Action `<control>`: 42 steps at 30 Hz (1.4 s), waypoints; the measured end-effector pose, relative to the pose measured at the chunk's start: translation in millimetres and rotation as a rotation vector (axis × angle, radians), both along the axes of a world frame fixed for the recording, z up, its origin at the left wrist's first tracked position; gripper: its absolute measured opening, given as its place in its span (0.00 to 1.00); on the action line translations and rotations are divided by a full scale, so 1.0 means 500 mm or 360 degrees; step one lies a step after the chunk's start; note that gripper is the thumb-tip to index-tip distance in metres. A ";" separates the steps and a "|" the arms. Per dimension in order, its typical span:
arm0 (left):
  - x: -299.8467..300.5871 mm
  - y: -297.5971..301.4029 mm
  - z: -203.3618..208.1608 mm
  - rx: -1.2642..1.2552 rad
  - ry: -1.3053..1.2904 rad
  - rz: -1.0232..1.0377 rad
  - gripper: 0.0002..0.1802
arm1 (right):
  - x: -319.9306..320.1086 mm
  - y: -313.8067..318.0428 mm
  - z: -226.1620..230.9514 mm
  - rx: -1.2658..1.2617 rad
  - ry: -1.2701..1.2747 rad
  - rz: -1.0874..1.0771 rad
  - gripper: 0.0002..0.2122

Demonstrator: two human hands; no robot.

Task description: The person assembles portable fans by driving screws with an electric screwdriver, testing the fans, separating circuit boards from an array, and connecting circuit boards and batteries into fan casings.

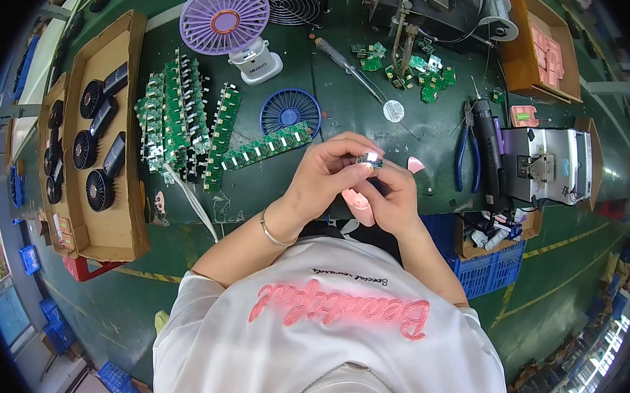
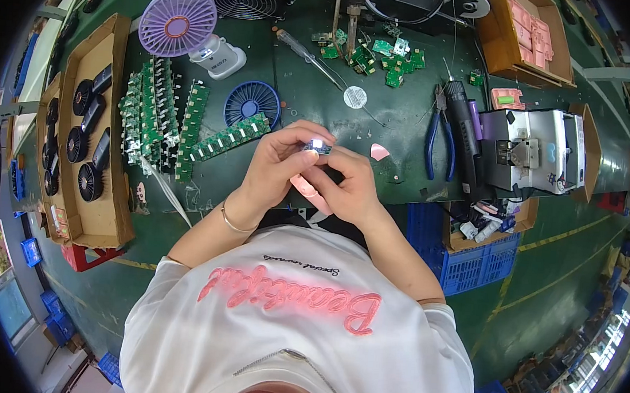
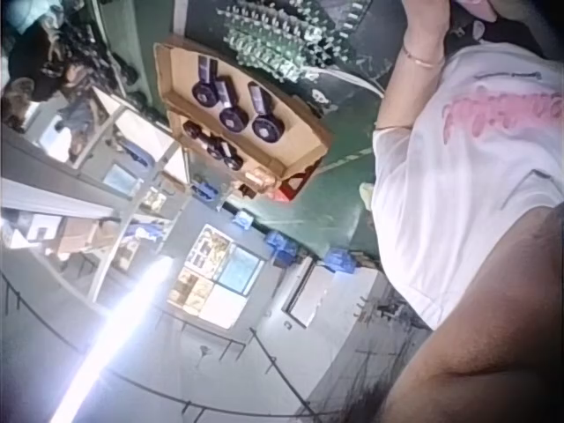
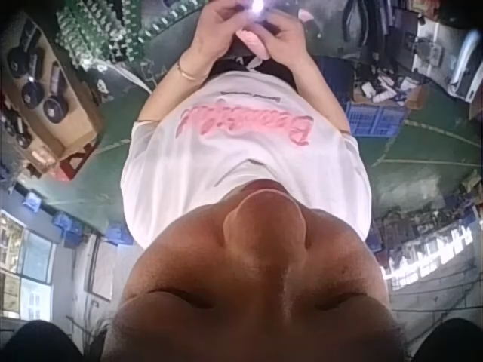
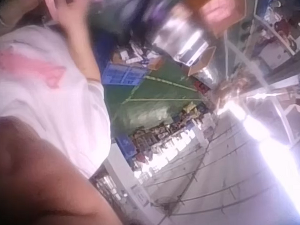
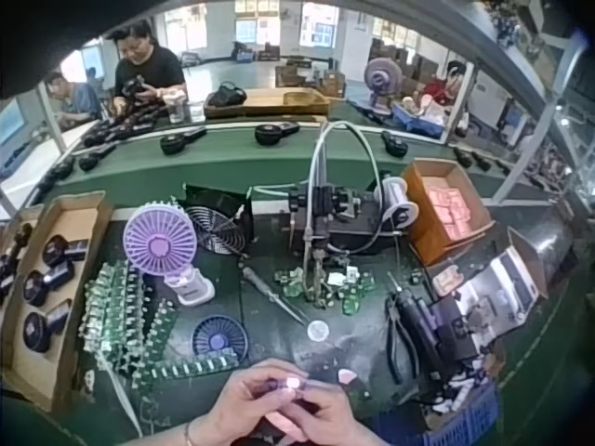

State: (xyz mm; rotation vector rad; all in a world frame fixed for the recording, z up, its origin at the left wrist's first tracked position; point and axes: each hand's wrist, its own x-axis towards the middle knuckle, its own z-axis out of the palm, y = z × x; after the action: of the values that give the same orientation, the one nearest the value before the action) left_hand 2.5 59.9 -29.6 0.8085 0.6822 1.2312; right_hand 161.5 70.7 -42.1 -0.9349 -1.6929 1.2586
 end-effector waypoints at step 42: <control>0.000 0.001 -0.002 0.0027 0.0003 0.0000 0.08 | 0.003 0.004 -0.002 0.0075 0.0000 0.0034 0.07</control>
State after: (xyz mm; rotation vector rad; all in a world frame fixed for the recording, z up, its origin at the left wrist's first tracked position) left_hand 2.5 60.4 -30.6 0.8235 0.6741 1.2377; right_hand 162.9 72.5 -43.1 -0.8914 -1.7292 1.2273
